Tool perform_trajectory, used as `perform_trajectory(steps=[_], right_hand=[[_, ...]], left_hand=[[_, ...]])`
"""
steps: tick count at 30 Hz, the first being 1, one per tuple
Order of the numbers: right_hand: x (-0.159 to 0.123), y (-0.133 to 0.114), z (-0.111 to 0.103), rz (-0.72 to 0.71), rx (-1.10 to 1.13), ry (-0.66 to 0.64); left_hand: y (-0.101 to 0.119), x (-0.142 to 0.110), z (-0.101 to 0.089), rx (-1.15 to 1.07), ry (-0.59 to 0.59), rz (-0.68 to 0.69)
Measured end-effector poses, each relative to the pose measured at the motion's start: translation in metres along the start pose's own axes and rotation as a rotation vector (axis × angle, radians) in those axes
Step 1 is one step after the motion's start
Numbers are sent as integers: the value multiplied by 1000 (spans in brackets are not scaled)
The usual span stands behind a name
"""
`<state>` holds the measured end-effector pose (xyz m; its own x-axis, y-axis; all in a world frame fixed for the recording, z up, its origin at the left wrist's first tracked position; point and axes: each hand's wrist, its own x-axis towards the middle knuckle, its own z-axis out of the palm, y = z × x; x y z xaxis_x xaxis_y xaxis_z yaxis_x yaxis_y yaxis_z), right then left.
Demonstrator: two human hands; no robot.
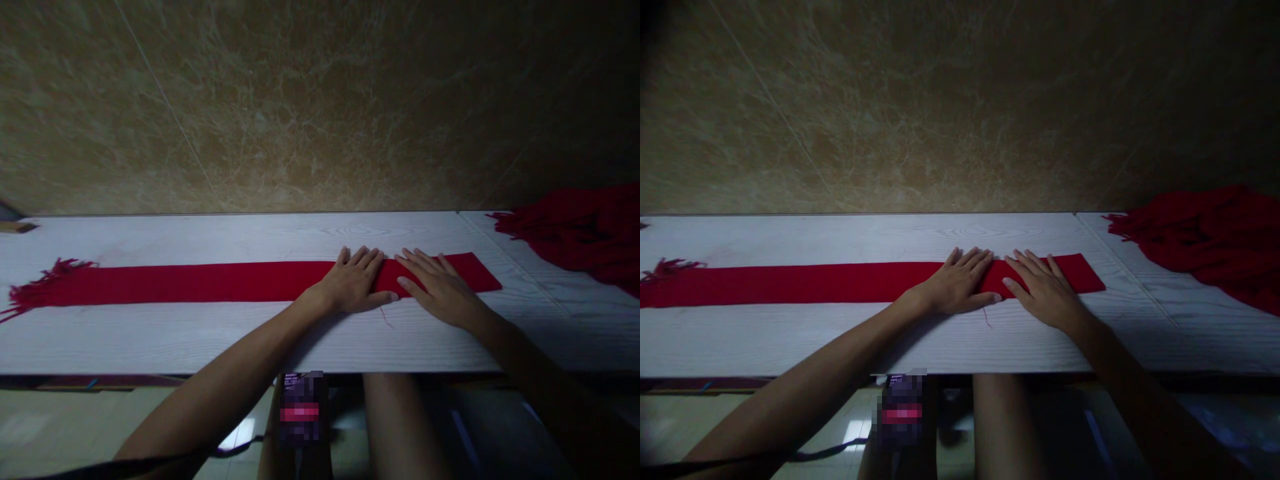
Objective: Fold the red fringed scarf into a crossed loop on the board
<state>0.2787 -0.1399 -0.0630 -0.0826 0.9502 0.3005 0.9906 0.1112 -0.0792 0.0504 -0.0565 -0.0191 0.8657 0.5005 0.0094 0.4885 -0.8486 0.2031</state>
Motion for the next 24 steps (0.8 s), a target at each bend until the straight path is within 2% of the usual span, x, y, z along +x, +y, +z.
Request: perform_trajectory(steps=[8,18,24], right_hand=[[0,1,-1,-18,-42,-3],[0,1,-1,-9,-17,-8],[0,0,-1,2,-23,-15]], left_hand=[[2,-2,-2,66,6,12],[-1,-1,1,35,13,23],[3,-2,-3,30,-37,-3]])
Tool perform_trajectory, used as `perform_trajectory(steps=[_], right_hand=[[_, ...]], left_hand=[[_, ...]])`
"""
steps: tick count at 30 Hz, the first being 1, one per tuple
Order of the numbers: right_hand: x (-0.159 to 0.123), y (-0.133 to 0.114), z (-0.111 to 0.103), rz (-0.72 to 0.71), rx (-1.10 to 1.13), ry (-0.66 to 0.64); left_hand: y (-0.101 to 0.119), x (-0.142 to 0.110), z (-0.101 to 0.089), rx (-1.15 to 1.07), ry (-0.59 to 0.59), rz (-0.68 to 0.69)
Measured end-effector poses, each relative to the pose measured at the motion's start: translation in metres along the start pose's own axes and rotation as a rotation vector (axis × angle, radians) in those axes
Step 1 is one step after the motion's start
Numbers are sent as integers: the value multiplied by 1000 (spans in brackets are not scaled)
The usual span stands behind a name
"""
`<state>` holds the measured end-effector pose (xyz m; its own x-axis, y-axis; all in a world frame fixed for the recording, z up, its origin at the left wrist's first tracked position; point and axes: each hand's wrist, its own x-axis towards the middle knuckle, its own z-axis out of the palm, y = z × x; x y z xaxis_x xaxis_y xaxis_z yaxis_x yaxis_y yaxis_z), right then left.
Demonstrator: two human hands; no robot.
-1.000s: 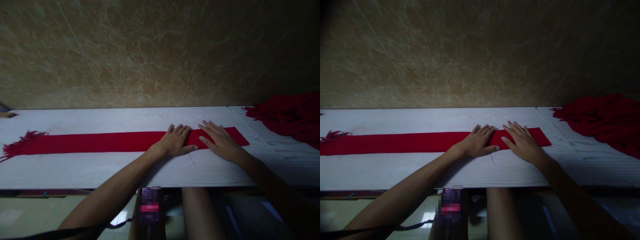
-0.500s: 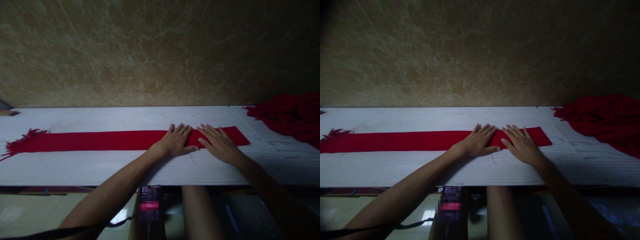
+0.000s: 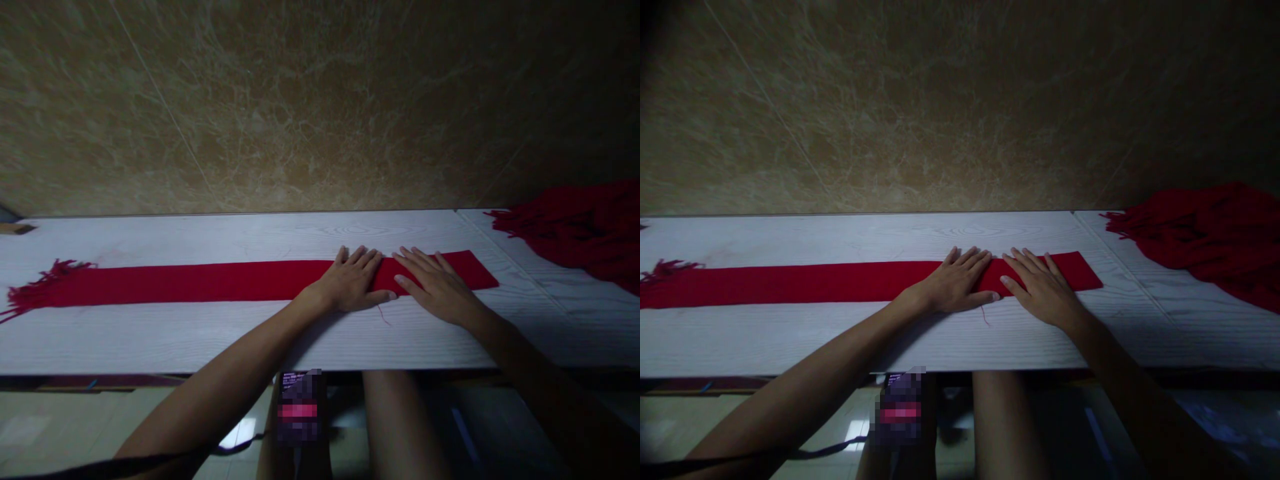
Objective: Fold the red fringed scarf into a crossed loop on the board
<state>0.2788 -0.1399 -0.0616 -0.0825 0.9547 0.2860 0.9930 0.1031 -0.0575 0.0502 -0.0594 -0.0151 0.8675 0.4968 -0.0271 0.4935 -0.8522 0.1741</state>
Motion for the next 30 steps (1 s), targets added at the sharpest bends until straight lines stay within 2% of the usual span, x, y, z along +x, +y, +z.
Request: perform_trajectory(steps=[22,24,27,30], right_hand=[[-1,-1,-1,-6,11,12],[-1,0,0,-9,19,19],[-1,0,1,-2,26,22],[0,-1,1,13,32,18]], left_hand=[[-2,0,3,-10,10,4],[-3,0,3,-30,37,18],[-4,0,0,-84,144,47],[-5,2,-4,-122,245,1]])
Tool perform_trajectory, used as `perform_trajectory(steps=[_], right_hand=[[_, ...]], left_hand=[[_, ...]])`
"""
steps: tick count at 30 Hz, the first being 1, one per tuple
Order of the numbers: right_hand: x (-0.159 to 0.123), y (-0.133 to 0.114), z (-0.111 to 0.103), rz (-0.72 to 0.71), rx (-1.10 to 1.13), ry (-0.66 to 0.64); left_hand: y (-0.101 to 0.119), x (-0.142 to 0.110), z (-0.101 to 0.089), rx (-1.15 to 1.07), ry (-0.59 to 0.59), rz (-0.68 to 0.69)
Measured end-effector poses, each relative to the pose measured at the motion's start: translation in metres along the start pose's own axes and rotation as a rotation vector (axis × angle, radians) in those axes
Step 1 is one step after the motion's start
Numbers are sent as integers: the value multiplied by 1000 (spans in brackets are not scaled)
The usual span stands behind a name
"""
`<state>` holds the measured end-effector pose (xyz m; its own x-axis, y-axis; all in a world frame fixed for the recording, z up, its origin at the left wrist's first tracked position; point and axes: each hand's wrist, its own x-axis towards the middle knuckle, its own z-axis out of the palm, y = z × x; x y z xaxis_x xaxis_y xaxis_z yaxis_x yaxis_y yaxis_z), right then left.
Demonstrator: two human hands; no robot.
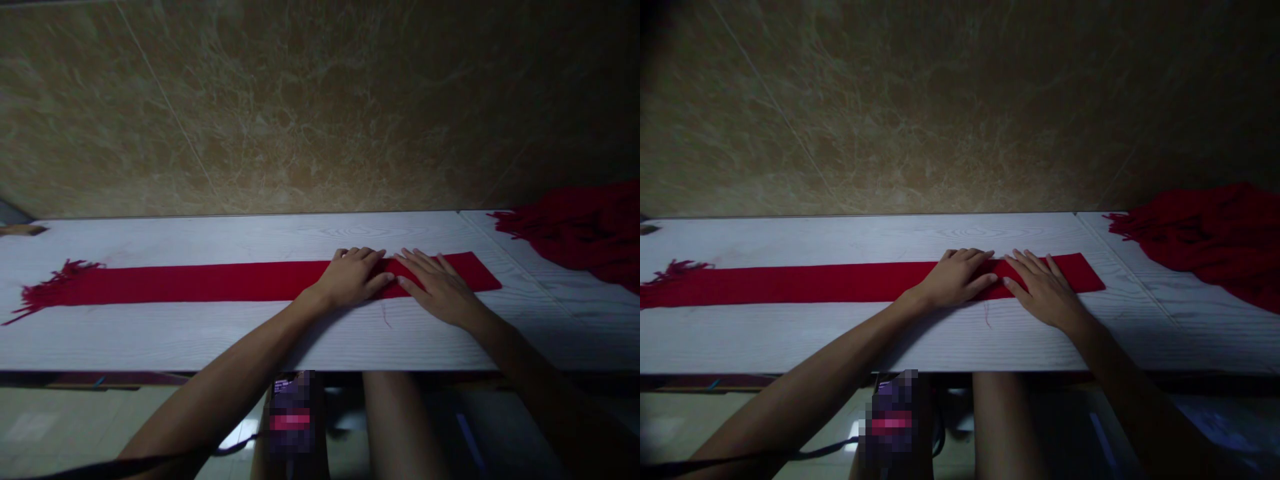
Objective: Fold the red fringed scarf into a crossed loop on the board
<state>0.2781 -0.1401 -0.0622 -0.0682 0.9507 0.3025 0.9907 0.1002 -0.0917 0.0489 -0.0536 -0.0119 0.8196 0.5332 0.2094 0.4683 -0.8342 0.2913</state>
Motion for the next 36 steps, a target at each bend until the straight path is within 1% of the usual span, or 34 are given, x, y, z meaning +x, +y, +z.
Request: perform_trajectory(steps=[4,9,12,15,19,22,25,28,32,36], right_hand=[[0,0,-1,2,15,9],[-1,0,0,3,60,52],[0,2,-2,-1,90,66],[5,2,-7,-1,104,84],[21,1,-19,7,96,146],[36,3,-24,35,41,153],[47,11,-27,85,-58,121],[48,24,-30,123,-111,79],[38,47,-38,239,-92,12],[27,63,-41,319,-20,6]], left_hand=[[-6,5,1,-26,59,-72],[-15,8,6,-54,75,-52],[-15,8,5,-45,72,-41],[-16,9,2,-33,72,-59],[-18,15,-5,-12,31,-106],[-20,22,-10,-1,-26,-119],[-21,24,-10,-8,-31,-123],[-22,21,-5,1,18,-154],[-22,16,1,18,68,-137],[-20,14,2,-3,78,-117]])
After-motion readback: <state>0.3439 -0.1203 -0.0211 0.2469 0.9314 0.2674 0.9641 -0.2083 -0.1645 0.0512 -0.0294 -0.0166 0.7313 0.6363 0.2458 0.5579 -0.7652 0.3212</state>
